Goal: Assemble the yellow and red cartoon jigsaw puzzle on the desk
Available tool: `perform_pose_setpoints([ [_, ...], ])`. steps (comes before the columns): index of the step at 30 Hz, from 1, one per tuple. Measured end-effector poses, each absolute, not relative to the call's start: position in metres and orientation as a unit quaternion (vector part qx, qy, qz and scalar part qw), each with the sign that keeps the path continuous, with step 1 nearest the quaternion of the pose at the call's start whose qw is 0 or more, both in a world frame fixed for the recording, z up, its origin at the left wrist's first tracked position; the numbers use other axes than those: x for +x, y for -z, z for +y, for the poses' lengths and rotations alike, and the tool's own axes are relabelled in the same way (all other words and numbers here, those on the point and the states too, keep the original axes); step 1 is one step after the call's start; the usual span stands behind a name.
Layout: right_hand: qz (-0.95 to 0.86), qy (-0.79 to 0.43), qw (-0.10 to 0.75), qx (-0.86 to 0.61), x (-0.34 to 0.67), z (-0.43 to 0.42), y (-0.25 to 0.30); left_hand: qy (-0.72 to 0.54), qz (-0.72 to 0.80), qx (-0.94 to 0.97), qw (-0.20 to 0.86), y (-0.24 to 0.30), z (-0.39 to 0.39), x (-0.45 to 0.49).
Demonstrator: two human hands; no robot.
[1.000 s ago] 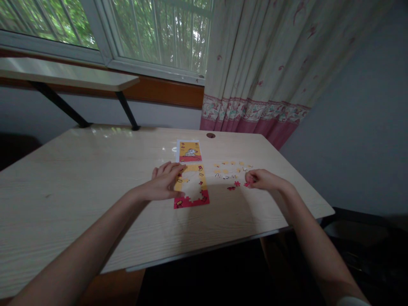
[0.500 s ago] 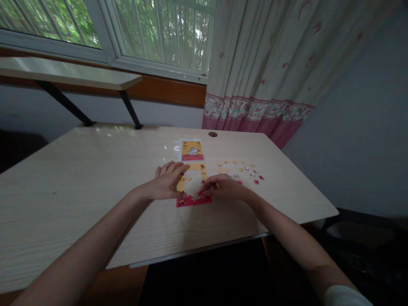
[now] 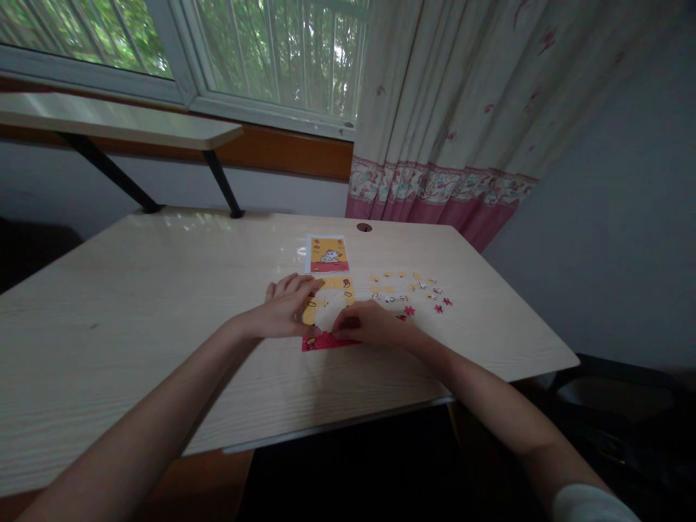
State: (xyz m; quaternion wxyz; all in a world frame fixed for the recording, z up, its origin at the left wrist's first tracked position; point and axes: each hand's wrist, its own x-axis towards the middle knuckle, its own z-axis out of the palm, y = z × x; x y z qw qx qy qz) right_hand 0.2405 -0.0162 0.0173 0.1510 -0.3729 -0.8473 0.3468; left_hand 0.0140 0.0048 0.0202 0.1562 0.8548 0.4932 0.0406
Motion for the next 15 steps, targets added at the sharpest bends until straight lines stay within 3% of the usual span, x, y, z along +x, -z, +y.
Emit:
perform_pose_setpoints([
  [7, -0.8, -0.351, 0.178, -0.452, 0.304, -0.004, -0.043, -0.031, 0.496, 0.854, 0.152, -0.014, 0.007, 0.011],
  [15, -0.763, -0.291, 0.129, -0.563, 0.406, -0.002, -0.031, -0.026, 0.503, 0.85, 0.156, -0.016, 0.007, 0.012],
])
